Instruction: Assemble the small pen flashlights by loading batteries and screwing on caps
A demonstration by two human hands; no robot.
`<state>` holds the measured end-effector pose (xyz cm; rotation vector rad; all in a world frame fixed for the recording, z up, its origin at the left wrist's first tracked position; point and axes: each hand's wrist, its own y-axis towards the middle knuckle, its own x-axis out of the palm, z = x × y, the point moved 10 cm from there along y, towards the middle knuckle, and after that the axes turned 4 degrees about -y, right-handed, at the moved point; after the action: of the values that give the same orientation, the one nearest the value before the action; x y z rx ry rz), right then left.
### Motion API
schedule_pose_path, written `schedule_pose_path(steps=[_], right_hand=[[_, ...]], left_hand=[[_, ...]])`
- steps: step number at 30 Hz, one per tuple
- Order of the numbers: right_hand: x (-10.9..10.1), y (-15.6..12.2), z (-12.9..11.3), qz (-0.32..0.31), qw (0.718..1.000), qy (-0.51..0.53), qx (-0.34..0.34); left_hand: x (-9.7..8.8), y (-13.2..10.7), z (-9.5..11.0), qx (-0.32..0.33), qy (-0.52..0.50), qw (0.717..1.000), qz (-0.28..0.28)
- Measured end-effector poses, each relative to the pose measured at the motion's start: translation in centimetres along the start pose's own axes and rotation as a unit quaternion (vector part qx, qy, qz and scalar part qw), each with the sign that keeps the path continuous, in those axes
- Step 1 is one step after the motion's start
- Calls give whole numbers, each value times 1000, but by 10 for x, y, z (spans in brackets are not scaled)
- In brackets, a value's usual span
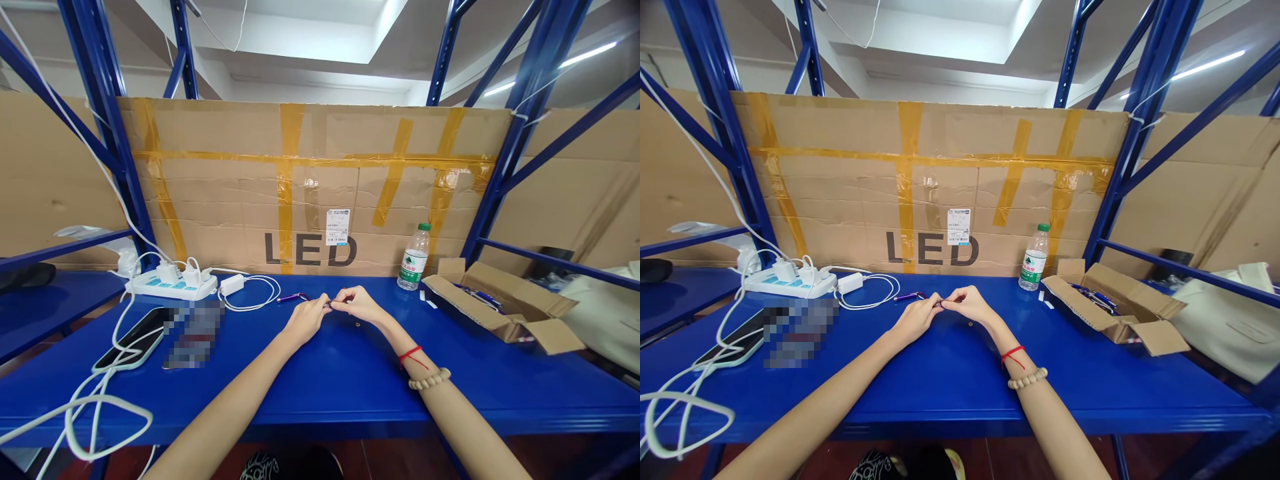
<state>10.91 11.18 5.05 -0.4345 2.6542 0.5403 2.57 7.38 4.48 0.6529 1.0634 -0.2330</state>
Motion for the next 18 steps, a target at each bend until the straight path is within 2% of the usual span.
schedule_pose_path(steps=[7,12,18], right_hand=[[-1,2,10,25,999,5,42],[-5,1,6,37,999,10,28],[-5,0,3,35,999,1,26]], left_hand=[[-4,3,-4,1,81,996,37],[-8,2,-4,-26,41,997,54],[-7,1,-3,-46,15,998,37]])
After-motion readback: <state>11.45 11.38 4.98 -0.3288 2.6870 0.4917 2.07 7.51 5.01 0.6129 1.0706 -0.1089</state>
